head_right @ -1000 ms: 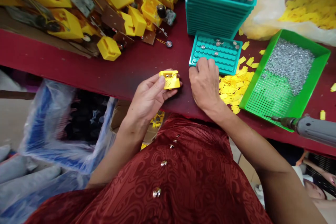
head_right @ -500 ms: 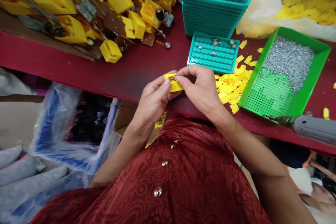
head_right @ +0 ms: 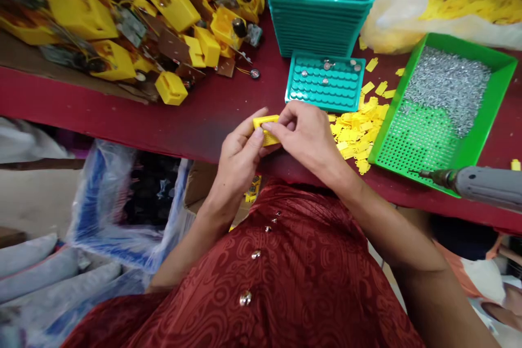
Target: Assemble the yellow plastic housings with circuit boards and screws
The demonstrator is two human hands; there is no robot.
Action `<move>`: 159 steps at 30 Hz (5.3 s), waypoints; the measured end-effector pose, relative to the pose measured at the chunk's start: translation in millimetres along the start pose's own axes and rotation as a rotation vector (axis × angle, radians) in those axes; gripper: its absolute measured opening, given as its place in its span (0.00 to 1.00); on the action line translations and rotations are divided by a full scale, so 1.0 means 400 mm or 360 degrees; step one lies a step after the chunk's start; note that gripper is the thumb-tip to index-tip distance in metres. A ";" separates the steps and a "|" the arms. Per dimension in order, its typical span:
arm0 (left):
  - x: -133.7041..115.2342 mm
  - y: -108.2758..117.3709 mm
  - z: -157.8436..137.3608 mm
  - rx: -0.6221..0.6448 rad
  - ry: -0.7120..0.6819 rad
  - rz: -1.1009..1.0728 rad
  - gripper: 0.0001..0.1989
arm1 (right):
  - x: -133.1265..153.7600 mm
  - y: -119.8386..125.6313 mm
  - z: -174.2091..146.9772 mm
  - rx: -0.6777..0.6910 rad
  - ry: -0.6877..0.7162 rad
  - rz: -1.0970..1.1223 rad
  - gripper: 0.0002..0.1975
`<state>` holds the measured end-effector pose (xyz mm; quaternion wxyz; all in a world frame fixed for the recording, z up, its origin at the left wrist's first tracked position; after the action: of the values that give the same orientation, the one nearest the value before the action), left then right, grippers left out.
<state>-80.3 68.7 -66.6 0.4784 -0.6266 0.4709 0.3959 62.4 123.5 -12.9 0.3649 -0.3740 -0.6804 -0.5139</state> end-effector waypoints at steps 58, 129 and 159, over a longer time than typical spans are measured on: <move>-0.121 0.068 0.086 -0.0196 -0.0784 0.1326 0.13 | -0.060 0.012 0.005 -0.0160 0.0413 -0.0088 0.11; 0.025 -0.017 -0.124 0.0184 0.0216 -0.0742 0.19 | -0.238 -0.048 -0.396 0.0694 0.0058 -0.1084 0.17; -0.094 0.010 0.116 0.0164 -0.0612 0.0865 0.24 | -0.015 0.004 0.063 0.0184 -0.0033 -0.0462 0.11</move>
<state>-95.3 121.4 -42.4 0.4665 -0.3671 0.5413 0.5955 63.6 147.5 -22.6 0.3008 -0.2554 -0.7594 -0.5173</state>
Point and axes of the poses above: each hand's wrist, its own z-axis towards the middle knuckle, its own y-axis out of the back of the hand, x = y × z, the point moved 8 cm from there along z, towards the middle knuckle, and after that the axes turned 3 degrees about -y, right-handed, at the moved point
